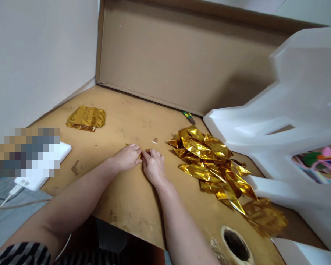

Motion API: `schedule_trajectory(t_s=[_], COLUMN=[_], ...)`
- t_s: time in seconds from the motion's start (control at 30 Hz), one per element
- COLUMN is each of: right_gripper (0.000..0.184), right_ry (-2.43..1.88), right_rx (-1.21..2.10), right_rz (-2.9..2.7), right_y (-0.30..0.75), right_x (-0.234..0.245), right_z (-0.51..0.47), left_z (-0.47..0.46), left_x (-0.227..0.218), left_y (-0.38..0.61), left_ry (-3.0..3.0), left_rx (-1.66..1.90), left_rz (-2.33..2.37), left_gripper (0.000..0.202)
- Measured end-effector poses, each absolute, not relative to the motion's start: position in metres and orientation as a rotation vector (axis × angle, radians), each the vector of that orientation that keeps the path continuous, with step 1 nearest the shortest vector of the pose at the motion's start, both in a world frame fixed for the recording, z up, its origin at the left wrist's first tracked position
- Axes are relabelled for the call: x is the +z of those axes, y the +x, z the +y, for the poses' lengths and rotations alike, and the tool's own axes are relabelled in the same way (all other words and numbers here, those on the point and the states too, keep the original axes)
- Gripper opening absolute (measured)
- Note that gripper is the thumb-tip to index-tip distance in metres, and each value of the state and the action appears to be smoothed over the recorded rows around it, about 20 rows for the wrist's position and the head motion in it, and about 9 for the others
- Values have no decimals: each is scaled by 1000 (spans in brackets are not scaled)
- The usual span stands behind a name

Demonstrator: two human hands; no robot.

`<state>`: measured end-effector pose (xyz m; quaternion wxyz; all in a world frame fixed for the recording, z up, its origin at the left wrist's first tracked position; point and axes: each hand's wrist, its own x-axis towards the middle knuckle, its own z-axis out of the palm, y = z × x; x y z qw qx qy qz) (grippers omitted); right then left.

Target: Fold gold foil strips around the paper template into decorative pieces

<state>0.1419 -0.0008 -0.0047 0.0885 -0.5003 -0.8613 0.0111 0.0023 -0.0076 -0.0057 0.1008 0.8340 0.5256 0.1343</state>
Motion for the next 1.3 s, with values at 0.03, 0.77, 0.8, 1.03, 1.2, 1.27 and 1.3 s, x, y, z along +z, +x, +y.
schedule_trajectory(t_s=[0.03, 0.77, 0.8, 1.03, 1.2, 1.27, 1.3], right_gripper=[33, 27, 26, 24, 25, 26, 26], right_ry=[-1499, -1515, -1509, -1566, -1587, -1595, -1597], right_rx=[33, 106, 106, 74, 41, 31, 26], right_rz=[-2570, -2577, -2581, -2620, -2661, -2673, -2677], right_y=[142, 155, 156, 165, 166, 165, 165], right_x=[-4, 6, 7, 14, 19, 20, 20], right_z=[-1, 2, 2, 4, 2, 1, 0], left_z=[-8, -6, -6, -6, -7, -7, -7], left_x=[-5, -3, -4, -2, -1, -1, -1], left_y=[2, -14, -15, -18, -22, -23, -23], left_ry=[2462, 2436, 2438, 2389, 2363, 2364, 2365], left_rx=[390, 377, 379, 386, 377, 371, 370], left_rz=[1552, 1619, 1616, 1646, 1636, 1632, 1633], left_gripper=[19, 22, 22, 21, 22, 22, 22])
